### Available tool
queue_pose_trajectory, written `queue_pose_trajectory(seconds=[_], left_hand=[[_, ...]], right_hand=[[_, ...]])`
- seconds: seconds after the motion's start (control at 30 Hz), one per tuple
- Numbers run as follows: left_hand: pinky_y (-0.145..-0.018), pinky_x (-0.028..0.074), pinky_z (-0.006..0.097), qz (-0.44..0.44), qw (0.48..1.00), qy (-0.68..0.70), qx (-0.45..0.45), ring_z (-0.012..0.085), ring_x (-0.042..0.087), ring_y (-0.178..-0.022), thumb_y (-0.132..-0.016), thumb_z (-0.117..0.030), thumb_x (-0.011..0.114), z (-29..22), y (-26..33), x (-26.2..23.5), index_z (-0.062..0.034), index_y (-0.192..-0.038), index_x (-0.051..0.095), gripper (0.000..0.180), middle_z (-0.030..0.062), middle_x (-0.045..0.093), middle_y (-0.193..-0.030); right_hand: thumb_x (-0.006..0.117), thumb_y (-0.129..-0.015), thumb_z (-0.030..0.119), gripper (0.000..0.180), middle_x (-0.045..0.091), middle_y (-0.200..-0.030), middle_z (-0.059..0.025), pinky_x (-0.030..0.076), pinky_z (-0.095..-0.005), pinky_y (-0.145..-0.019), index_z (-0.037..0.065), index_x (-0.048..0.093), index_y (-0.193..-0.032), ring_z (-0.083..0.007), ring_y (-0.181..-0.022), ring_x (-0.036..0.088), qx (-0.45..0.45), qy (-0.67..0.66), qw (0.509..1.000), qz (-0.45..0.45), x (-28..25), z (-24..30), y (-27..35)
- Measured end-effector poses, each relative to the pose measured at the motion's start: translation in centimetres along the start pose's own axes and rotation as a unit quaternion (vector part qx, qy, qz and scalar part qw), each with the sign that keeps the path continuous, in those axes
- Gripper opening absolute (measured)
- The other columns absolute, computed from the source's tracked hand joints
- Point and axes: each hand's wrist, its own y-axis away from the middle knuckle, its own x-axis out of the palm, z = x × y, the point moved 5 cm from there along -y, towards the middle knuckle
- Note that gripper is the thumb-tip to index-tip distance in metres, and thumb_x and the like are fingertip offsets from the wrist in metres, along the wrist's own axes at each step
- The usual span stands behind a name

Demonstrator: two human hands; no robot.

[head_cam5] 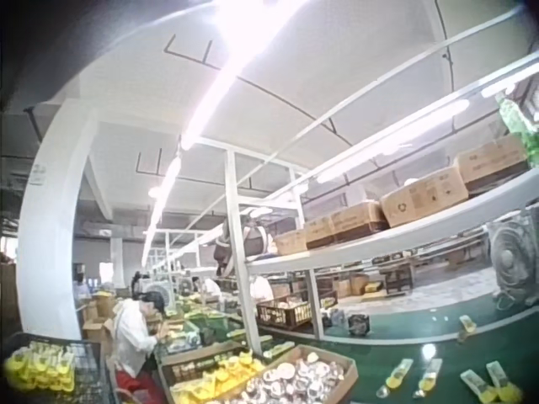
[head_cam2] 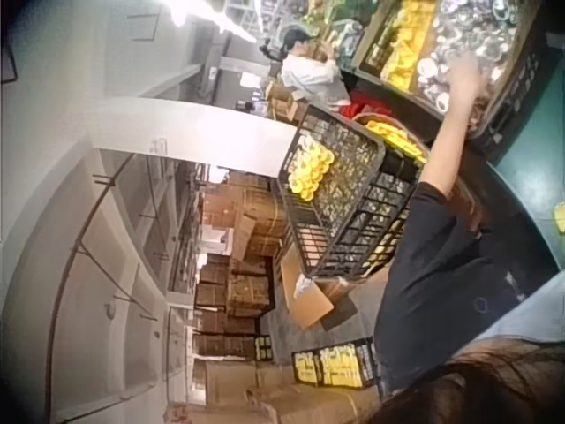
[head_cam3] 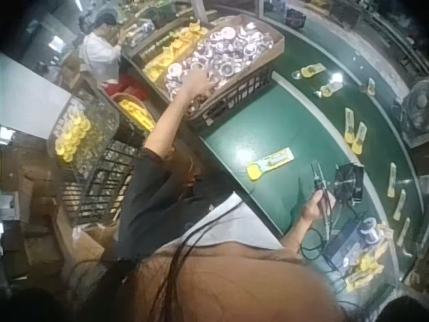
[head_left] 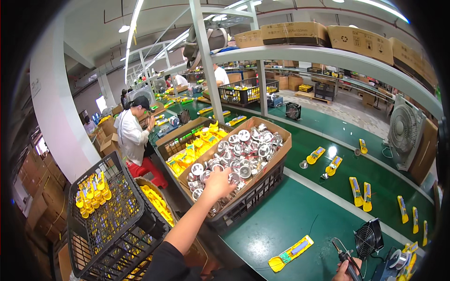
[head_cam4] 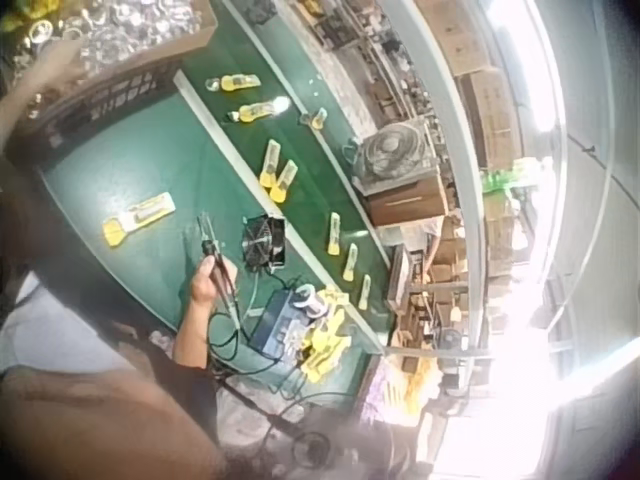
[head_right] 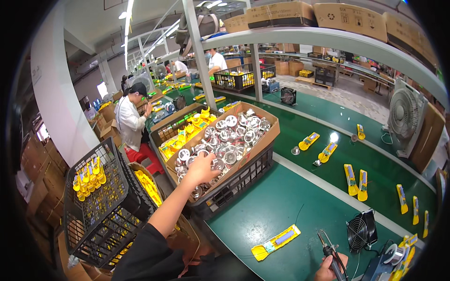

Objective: The person assembles flashlights by soldering wires to circuit boards inside the flashlight casings using a soldering iron and placing the assembled flashlights onto a conveyor belt.

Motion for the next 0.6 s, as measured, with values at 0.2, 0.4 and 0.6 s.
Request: queue_pose_trajectory(seconds=[0.2,0.4,0.6], left_hand=[[-0.068,0.043,0.041,-0.201,0.966,0.136,0.090,0.0325,0.053,-0.077,-0.068,-0.017,0.062,-0.3,-1.2,-2.9,-0.0046,-0.082,0.051,0.021,0.0152,0.051,-0.080],[-0.063,0.043,0.034,-0.361,0.863,0.308,0.171,0.0275,0.052,-0.070,-0.068,-0.008,0.059,-5.0,2.6,-9.3,-0.0007,-0.080,0.051,0.016,0.0136,0.051,-0.075],[-0.067,0.043,0.033,-0.119,0.897,0.315,0.285,0.0270,0.052,-0.074,-0.068,-0.009,0.060,-12.5,7.6,0.3,-0.0019,-0.079,0.050,0.017,0.0118,0.050,-0.078]], right_hand=[[0.056,-0.078,0.007,0.012,0.055,-0.065,-0.0094,0.043,-0.0291,-0.054,-0.001,0.052,-0.085,-0.0167,-0.055,0.052,0.063,0.022,0.997,0.031,-0.3,-0.9,0.6],[0.056,-0.078,0.012,0.016,0.054,-0.065,-0.0083,0.043,-0.0256,-0.052,-0.001,0.049,-0.084,-0.0145,-0.053,0.052,0.096,-0.007,0.995,-0.002,0.1,-1.0,0.7],[0.053,-0.077,0.010,0.015,0.053,-0.066,-0.0075,0.042,-0.0215,-0.051,-0.002,0.048,-0.084,-0.0111,-0.053,0.052,0.141,-0.048,0.988,-0.027,-0.3,-1.4,0.9]])
